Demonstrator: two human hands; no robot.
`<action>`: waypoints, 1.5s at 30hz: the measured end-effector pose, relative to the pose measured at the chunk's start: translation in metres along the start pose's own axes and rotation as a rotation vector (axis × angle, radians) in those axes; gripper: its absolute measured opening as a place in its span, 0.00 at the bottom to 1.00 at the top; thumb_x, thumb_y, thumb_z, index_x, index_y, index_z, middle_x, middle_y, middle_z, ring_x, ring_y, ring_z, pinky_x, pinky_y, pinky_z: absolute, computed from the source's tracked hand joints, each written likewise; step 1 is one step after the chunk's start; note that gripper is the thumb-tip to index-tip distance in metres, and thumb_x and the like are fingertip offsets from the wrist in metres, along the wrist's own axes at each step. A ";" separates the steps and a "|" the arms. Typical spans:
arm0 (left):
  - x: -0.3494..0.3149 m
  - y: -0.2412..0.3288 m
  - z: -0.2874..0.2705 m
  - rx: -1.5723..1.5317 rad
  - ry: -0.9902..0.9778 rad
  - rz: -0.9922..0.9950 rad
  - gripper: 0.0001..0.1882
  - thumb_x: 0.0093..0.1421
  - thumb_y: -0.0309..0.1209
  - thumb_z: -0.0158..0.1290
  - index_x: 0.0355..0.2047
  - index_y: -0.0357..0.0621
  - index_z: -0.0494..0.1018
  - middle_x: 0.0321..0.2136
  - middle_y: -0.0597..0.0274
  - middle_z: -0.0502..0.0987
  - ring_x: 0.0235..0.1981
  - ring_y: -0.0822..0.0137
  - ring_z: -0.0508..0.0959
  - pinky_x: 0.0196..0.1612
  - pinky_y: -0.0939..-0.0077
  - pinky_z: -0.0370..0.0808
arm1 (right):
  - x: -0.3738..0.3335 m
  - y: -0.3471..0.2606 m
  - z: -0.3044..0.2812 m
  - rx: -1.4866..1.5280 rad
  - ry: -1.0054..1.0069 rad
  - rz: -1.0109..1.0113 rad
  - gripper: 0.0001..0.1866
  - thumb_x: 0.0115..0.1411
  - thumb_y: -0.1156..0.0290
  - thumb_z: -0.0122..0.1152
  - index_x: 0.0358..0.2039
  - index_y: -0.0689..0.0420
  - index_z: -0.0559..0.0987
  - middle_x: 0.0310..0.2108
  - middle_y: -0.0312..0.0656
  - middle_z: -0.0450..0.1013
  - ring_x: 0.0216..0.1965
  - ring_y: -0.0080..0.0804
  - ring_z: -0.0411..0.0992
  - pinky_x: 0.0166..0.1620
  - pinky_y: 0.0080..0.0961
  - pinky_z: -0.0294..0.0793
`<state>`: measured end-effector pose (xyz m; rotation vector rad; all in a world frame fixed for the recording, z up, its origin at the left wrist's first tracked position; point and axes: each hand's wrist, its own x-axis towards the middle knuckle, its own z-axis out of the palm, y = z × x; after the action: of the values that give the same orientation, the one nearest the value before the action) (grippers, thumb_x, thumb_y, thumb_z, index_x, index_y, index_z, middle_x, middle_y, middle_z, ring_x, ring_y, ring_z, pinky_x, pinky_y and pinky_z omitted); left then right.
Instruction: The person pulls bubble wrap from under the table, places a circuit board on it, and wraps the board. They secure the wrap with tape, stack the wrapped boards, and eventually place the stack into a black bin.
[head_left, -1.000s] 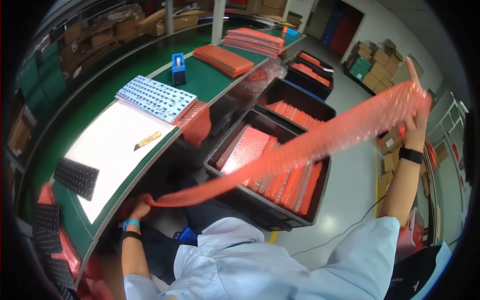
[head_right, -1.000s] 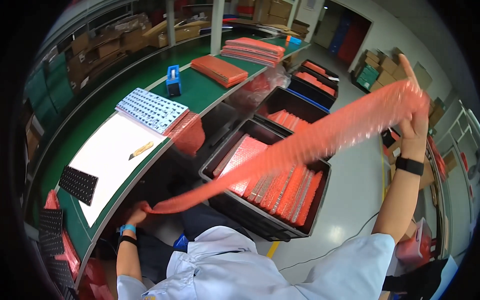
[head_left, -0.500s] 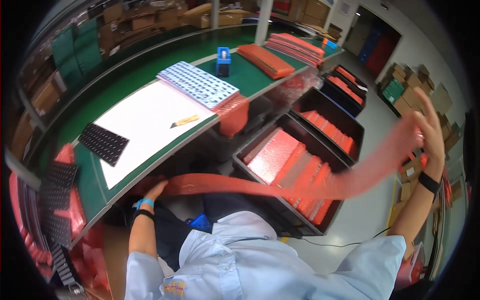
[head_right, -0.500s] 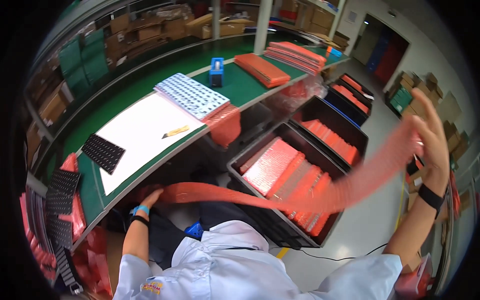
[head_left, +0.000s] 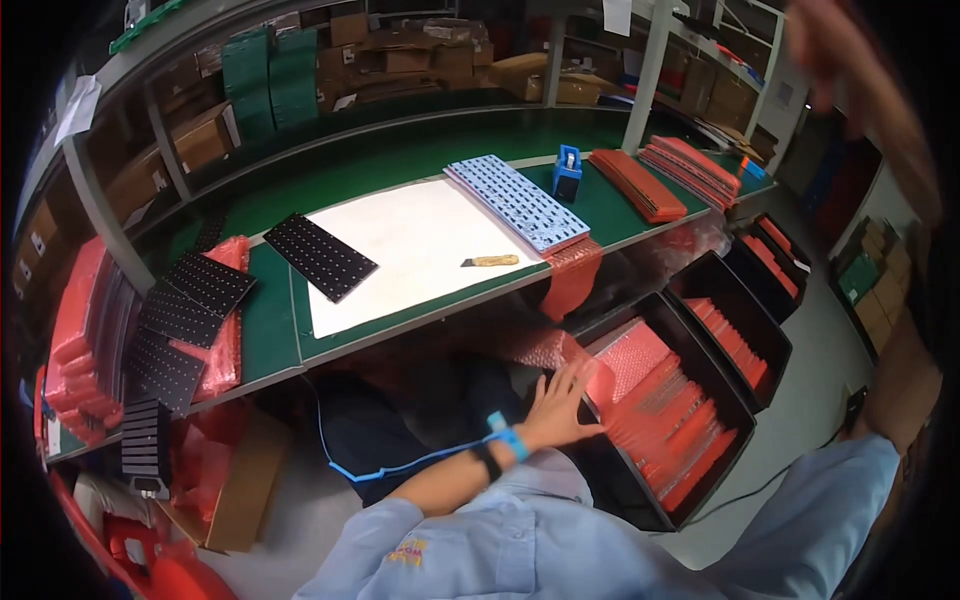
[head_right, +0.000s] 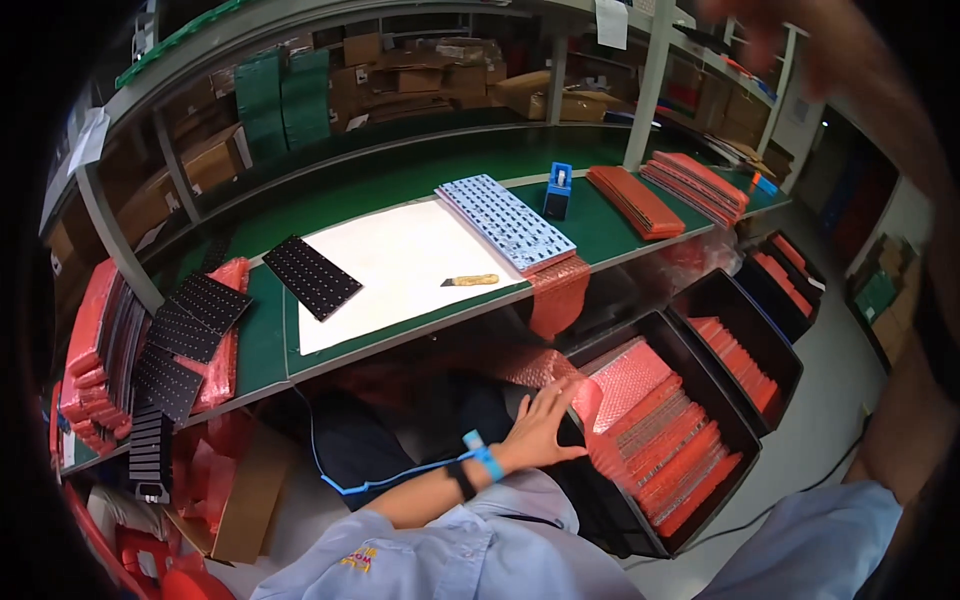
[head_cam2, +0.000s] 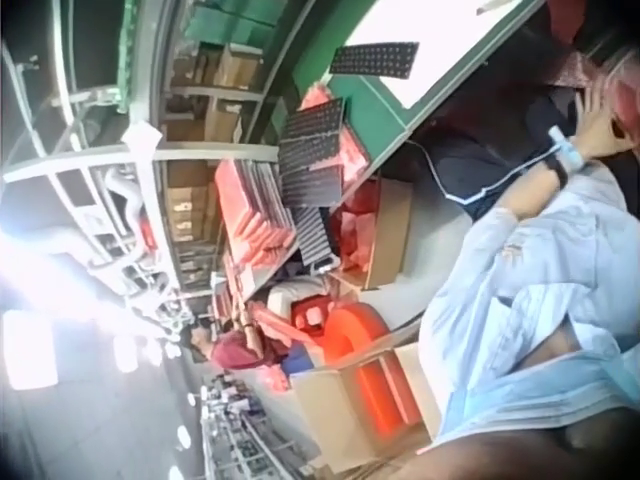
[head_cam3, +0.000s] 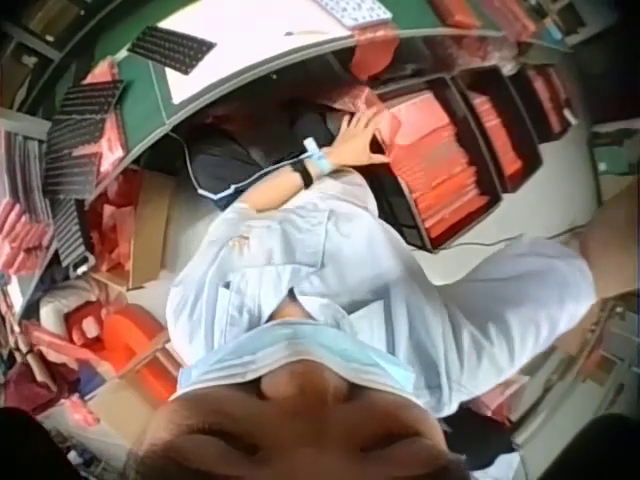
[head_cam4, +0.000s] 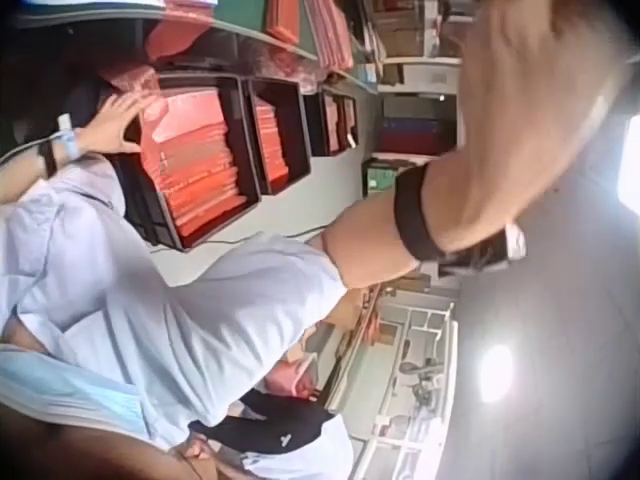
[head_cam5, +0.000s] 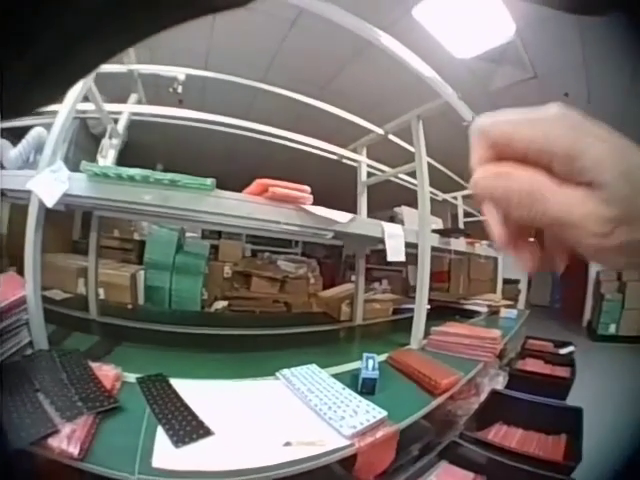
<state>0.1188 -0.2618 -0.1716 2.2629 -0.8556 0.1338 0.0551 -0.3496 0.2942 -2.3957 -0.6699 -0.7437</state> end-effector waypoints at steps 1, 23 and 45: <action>-0.004 -0.036 0.025 0.002 0.015 -0.027 0.55 0.49 0.49 0.65 0.68 0.40 0.48 0.64 0.39 0.56 0.66 0.43 0.57 0.66 0.58 0.58 | 0.010 0.018 0.012 -0.104 -0.158 0.046 0.12 0.66 0.62 0.49 0.38 0.56 0.77 0.26 0.37 0.73 0.23 0.27 0.73 0.28 0.23 0.73; -0.004 -0.029 -0.007 -0.317 -0.064 0.208 0.39 0.51 0.30 0.63 0.62 0.41 0.60 0.56 0.44 0.66 0.57 0.51 0.68 0.60 0.63 0.64 | -0.357 0.254 0.189 0.570 -0.207 0.813 0.16 0.60 0.63 0.64 0.43 0.59 0.75 0.25 0.39 0.74 0.27 0.27 0.72 0.33 0.28 0.73; -0.102 -0.037 -0.179 -1.080 0.573 -0.375 0.23 0.66 0.21 0.49 0.61 0.37 0.61 0.39 0.54 0.80 0.35 0.69 0.82 0.42 0.73 0.80 | 0.145 0.153 0.463 0.460 -0.100 0.200 0.14 0.54 0.66 0.66 0.39 0.56 0.76 0.31 0.49 0.73 0.36 0.47 0.76 0.38 0.37 0.73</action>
<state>0.0880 -0.0705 -0.0919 1.2100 -0.0942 0.1006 0.4155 -0.1335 0.0069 -2.0433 -0.5582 -0.3415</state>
